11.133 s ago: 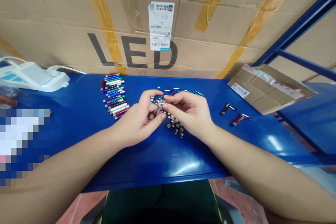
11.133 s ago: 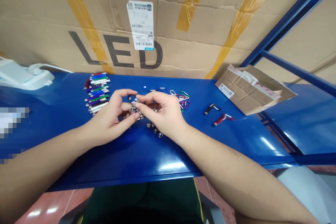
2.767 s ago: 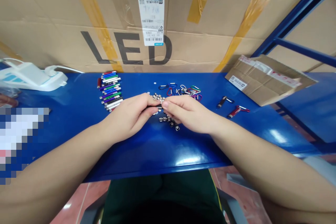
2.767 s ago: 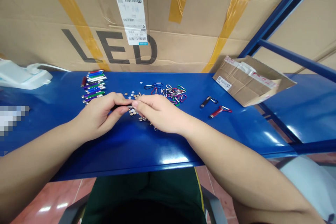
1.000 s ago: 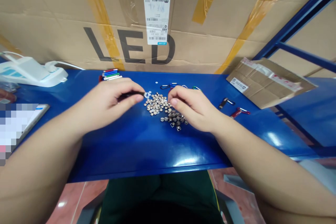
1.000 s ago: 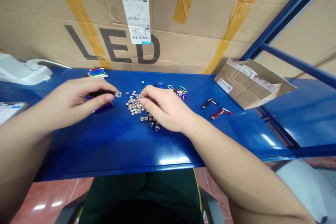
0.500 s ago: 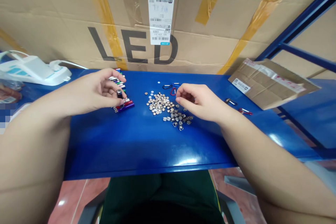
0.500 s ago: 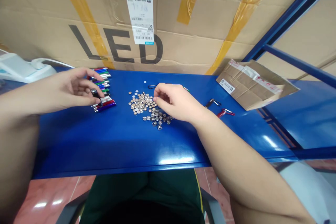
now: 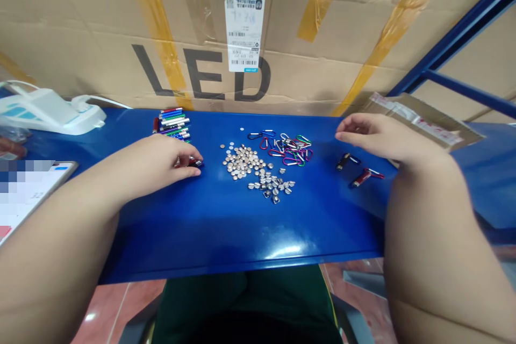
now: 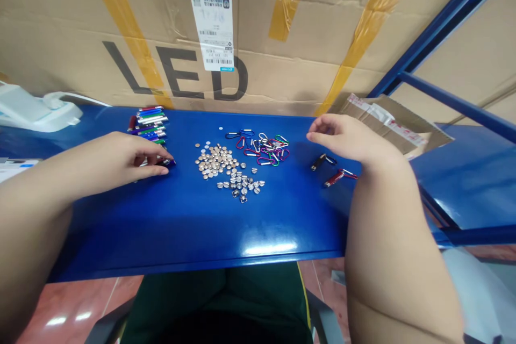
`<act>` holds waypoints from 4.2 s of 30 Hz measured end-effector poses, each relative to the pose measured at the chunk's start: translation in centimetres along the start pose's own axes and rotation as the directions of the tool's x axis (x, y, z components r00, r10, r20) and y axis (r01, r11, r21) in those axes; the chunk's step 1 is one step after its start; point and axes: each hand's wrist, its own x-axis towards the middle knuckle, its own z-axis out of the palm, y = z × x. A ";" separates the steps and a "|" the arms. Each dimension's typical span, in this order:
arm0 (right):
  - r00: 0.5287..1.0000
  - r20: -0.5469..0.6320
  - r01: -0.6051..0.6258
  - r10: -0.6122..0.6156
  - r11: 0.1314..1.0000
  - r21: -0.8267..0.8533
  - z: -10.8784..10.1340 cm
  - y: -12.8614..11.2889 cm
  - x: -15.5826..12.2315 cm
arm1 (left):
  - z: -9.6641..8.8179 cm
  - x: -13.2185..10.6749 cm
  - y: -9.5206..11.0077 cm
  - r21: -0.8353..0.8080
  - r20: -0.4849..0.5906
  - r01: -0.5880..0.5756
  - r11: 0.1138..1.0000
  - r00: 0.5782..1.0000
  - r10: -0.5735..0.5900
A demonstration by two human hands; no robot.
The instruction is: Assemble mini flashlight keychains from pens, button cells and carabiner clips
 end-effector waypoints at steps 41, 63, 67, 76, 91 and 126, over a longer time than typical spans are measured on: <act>0.770 0.191 0.464 -0.609 0.739 0.488 10.5 -9.9 -2.6 | 4.4 0.5 6.8 -0.707 -0.390 -0.304 0.639 0.921 0.007; 0.445 0.081 0.894 -0.892 0.435 -0.109 10.7 -9.9 -3.3 | 3.6 0.4 6.5 -0.630 0.147 0.014 0.777 0.984 0.102; 0.609 0.094 0.776 -0.788 0.616 0.137 10.6 -10.3 -3.0 | 3.2 0.0 6.5 -0.428 -0.192 -0.331 0.841 0.943 0.273; 0.601 0.067 0.784 -0.796 0.604 0.145 10.6 -10.1 -2.8 | 3.5 0.3 7.1 -0.489 -0.069 -0.170 0.856 0.985 0.157; 0.676 0.068 0.724 -0.734 0.678 0.124 10.4 -9.6 -2.3 | 3.7 1.0 6.9 -0.433 -0.186 -0.214 0.876 0.972 0.146; 0.979 -0.011 -0.200 0.201 0.965 -0.169 -1.5 2.9 -0.5 | 0.9 0.2 -2.2 -0.133 -0.078 0.070 0.989 0.994 -0.081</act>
